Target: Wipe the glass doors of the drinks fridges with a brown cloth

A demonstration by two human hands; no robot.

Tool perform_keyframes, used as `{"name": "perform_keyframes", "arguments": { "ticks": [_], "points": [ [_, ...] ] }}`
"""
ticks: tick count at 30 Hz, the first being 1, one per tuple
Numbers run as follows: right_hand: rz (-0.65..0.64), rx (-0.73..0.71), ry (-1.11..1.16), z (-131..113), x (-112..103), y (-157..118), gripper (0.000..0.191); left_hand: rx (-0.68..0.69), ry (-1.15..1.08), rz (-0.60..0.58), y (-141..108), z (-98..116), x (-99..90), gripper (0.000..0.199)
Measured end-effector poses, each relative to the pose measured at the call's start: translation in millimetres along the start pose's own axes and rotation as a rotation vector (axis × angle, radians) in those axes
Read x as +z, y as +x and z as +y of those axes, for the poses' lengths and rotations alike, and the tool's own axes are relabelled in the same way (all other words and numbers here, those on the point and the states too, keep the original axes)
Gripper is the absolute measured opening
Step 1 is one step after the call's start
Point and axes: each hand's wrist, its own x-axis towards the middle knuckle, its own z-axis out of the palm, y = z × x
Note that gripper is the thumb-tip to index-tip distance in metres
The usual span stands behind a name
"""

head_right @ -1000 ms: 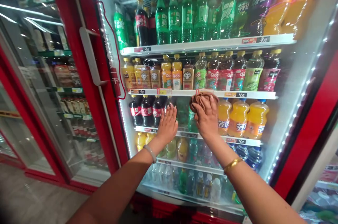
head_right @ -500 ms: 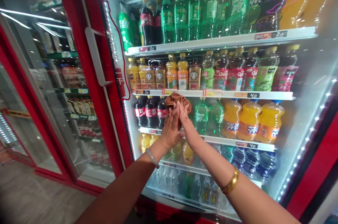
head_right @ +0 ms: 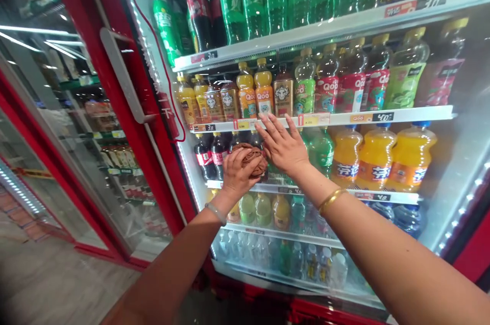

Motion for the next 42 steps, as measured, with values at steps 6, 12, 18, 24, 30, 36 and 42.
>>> {"name": "perform_keyframes", "arguments": {
  "ticks": [6, 12, 18, 24, 30, 36, 42],
  "points": [
    [0.013, 0.117, -0.026, -20, 16, -13, 0.079, -0.292, -0.016, 0.131, 36, -1, 5.3, 0.053],
    [-0.033, 0.146, 0.053, -15, 18, -20, 0.08, -0.214, -0.025, 0.175, 43, 22, 27.7, 0.048],
    [-0.009, 0.114, 0.017, -16, 21, -22, 0.081, 0.054, 0.033, -0.014, 1, -32, 5.0, 0.043],
    [-0.019, 0.131, 0.058, -17, 23, -23, 0.077, -0.393, 0.098, 0.199, 49, -25, 4.4, 0.057],
    [-0.066, 0.167, 0.111, -17, 18, -21, 0.075, 0.142, 0.005, -0.124, -2, -27, 18.5, 0.038],
    [-0.134, 0.228, 0.174, -21, 15, -17, 0.073, -0.242, 0.088, 0.117, 21, -54, 1.9, 0.054],
    [-0.019, 0.346, 0.152, -54, 36, -10, 0.079, -0.231, 0.052, 0.066, 16, -32, 16.9, 0.046]
  ]
}}
